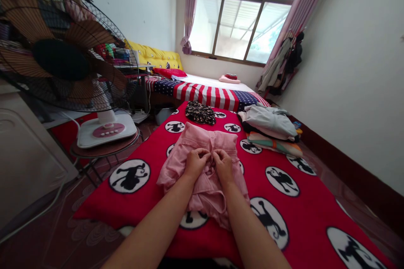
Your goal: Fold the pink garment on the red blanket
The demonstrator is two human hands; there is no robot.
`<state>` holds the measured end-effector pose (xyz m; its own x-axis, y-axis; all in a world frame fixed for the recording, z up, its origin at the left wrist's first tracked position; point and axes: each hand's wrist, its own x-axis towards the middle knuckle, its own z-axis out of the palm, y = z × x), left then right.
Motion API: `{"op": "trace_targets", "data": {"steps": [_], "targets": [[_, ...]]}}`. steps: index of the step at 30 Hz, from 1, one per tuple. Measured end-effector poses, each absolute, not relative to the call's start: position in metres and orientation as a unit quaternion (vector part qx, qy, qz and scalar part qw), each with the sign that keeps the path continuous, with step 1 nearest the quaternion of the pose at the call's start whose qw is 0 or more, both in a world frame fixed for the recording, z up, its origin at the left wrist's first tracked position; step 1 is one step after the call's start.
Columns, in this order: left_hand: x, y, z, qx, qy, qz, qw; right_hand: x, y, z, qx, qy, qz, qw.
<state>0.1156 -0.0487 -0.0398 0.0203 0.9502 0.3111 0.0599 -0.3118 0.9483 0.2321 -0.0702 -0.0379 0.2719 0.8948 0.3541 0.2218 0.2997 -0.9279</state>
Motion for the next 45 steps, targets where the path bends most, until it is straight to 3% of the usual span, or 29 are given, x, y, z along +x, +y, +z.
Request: {"op": "trace_targets", "data": {"steps": [45], "targets": [[0.1126,-0.0469,-0.0381,0.577,0.422,0.550,0.431,0.2278,-0.0743,-0.0374,-0.520,-0.513,0.300,0.613]]}}
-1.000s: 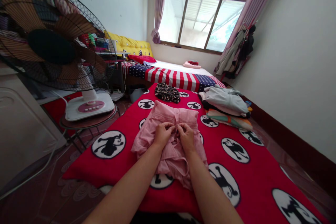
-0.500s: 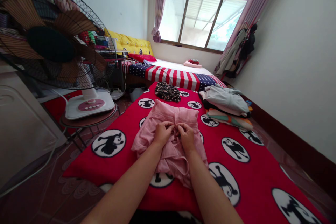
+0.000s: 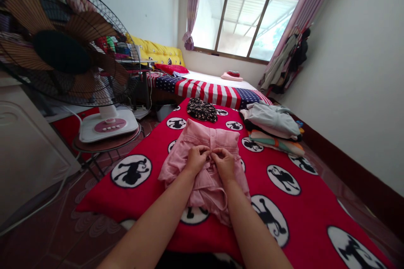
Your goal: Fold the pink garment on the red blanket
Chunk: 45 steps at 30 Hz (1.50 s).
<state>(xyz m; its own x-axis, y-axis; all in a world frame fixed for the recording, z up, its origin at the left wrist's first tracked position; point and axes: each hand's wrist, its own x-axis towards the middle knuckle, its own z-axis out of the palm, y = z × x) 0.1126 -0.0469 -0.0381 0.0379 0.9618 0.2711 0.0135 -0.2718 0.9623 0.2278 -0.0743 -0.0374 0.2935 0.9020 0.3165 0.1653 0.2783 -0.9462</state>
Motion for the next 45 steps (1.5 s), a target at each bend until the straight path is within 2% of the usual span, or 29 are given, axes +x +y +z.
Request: {"op": "trace_targets", "data": {"steps": [11,19,23,38,41,45], "targets": [[0.113,-0.049,-0.036,0.587,0.428,0.547,0.415,0.230,-0.069,-0.048,-0.545,-0.547,0.226,0.595],[0.114,-0.051,-0.033,0.579,0.451,0.557,0.389,0.228,-0.076,-0.040,-0.568,-0.618,0.077,0.537],[0.113,-0.050,-0.034,0.572,0.460,0.564,0.378,0.226,-0.078,-0.036,-0.569,-0.639,0.047,0.516],[0.113,-0.044,-0.040,0.513,0.447,0.592,0.432,0.225,-0.079,-0.038,-0.551,-0.635,0.076,0.536],[0.114,-0.043,-0.041,0.518,0.422,0.597,0.443,0.224,-0.077,-0.038,-0.554,-0.609,0.120,0.555],[0.116,-0.044,-0.042,0.539,0.382,0.607,0.442,0.227,-0.073,-0.038,-0.542,-0.551,0.246,0.585]]}}
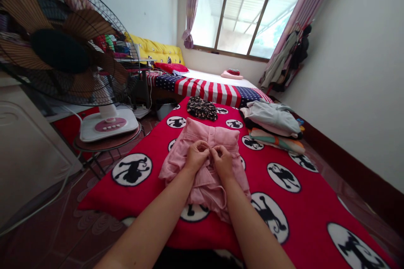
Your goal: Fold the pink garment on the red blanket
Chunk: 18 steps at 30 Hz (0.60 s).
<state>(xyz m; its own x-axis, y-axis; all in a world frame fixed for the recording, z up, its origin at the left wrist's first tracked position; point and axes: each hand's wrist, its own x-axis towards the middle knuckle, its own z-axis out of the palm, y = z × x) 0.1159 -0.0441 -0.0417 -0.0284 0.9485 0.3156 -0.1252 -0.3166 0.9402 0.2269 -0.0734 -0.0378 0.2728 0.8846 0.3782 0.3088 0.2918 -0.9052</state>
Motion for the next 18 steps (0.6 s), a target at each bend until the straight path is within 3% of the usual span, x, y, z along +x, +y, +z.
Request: {"op": "trace_targets", "data": {"steps": [9,18], "targets": [[0.116,-0.051,-0.037,0.607,0.346,0.600,0.391,0.236,-0.067,-0.037,-0.515,-0.502,0.377,0.584],[0.117,-0.058,-0.032,0.654,0.376,0.577,0.313,0.241,-0.062,-0.039,-0.498,-0.487,0.414,0.586]]}}
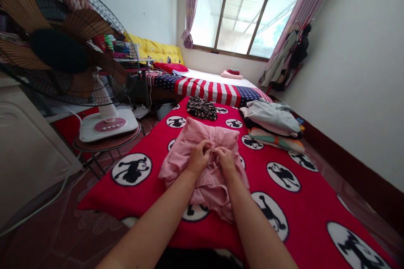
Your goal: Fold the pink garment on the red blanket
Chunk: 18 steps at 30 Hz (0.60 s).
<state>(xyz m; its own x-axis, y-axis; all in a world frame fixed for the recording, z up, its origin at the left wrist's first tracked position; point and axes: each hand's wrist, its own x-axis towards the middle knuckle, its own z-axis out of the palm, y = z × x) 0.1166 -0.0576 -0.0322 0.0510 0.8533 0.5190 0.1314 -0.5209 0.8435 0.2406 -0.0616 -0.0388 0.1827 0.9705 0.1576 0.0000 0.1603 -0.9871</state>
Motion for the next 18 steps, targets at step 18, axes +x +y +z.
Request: {"op": "trace_targets", "data": {"steps": [18], "targets": [[0.105,-0.047,-0.032,0.536,0.467,0.663,0.232,0.236,-0.069,-0.037,-0.514,-0.401,0.323,0.686]]}}
